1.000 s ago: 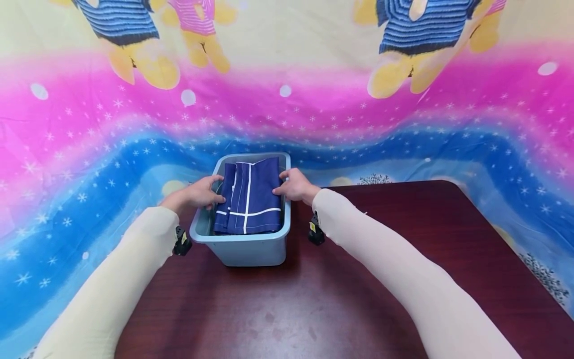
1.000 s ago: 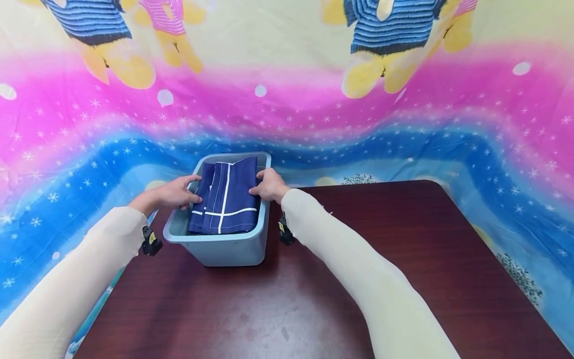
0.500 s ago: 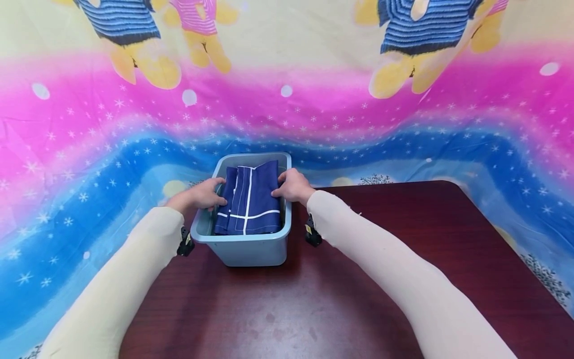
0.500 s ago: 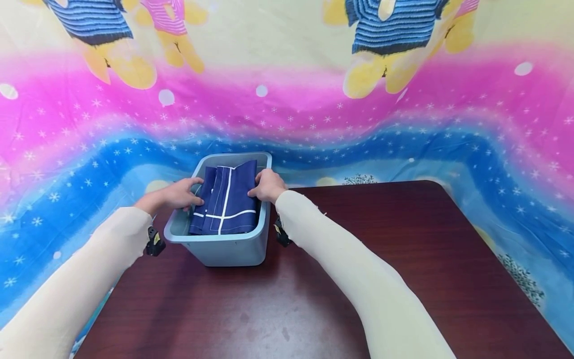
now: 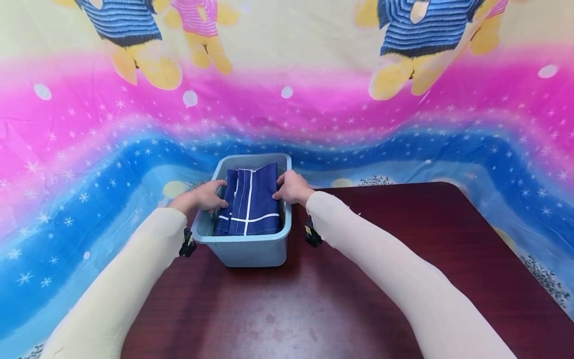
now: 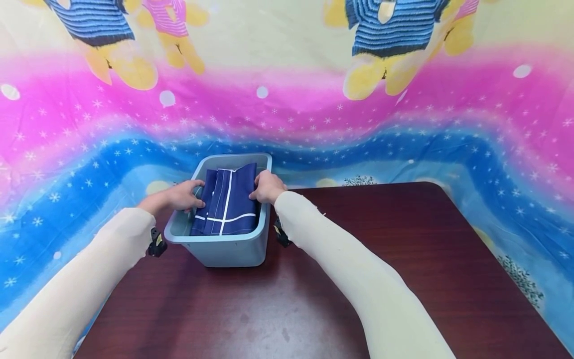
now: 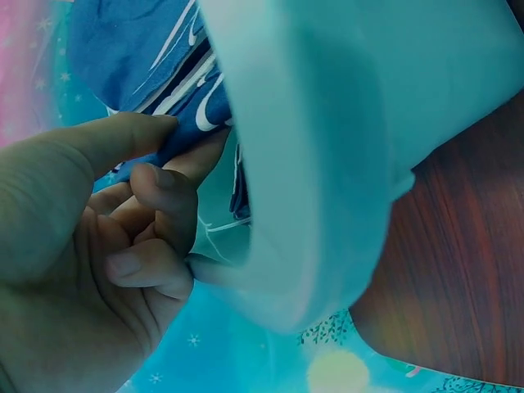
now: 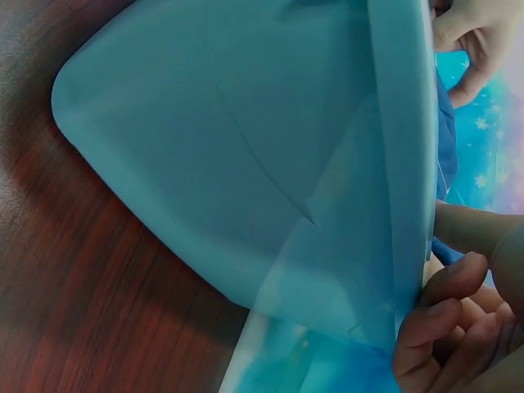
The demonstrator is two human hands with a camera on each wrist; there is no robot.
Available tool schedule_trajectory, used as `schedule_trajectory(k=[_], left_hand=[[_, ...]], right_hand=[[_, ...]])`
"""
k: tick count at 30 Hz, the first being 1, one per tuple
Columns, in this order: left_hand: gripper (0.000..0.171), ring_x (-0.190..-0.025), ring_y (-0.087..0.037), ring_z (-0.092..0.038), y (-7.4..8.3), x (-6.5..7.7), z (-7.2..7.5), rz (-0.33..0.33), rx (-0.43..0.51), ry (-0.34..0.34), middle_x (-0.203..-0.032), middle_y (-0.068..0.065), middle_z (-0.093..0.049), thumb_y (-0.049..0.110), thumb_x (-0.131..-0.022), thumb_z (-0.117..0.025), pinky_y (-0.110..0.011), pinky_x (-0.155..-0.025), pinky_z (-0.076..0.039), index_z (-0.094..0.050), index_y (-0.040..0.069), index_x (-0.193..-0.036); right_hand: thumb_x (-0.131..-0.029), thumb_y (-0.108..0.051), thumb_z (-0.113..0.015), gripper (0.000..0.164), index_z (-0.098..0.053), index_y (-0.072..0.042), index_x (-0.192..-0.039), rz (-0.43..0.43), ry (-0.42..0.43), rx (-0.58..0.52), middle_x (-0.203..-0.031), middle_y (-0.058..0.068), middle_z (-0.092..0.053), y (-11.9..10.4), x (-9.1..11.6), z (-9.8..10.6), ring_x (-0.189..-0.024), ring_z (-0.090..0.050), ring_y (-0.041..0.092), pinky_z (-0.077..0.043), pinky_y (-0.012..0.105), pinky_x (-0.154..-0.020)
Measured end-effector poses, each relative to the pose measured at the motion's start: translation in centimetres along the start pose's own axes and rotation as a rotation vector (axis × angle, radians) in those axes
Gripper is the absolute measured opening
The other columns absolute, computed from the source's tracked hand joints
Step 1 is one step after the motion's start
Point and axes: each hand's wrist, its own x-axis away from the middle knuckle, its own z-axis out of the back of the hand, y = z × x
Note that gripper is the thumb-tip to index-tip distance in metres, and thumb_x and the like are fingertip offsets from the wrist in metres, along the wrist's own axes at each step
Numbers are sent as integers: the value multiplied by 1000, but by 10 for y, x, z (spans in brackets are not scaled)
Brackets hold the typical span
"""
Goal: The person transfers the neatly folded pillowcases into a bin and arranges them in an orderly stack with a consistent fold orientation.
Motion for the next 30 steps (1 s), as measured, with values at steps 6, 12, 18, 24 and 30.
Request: schedule_trajectory(k=[6,12,18,24,30], left_hand=[[68,-56,-14,-52,1,1,-2,8,-25,11,-79,-9,-59,11,-100,-59,-29,-63,-47,-23,-3,-156],[64,-59,-16,-57,2,1,-3,-1,-8,-5,-91,-18,-69,11,-100,-60,-29,-63,-49,-27,-3,-154],[54,-60,-16,-60,2,4,-2,-39,22,-9,-97,-21,-75,14,-103,-53,-31,-68,-51,-34,-6,-150],[48,-60,-15,-60,2,8,0,-79,29,-5,-96,-21,-74,15,-105,-49,-32,-72,-50,-38,-7,-146],[29,-59,-15,-59,0,9,0,-103,49,9,-94,-21,-74,14,-105,-48,-32,-70,-51,-51,-6,-127]], right_hand=[[-91,-19,-76,51,-61,-3,-136,7,-1,-5,-141,16,-60,-1,2,1,-127,-58,31,-50,43,-104],[-92,-21,-75,48,-62,-4,-135,12,-6,22,-141,15,-61,-3,4,1,-127,-59,30,-52,42,-103],[-95,-28,-71,41,-68,-3,-128,61,-16,34,-133,13,-66,-1,4,2,-120,-63,27,-53,41,-100],[-98,-27,-67,32,-71,-4,-120,102,-19,-58,-113,12,-75,6,4,1,-102,-70,23,-56,35,-89],[-99,-22,-65,28,-69,-2,-118,137,-38,-191,-111,20,-75,10,10,3,-77,-70,22,-56,29,-70]])
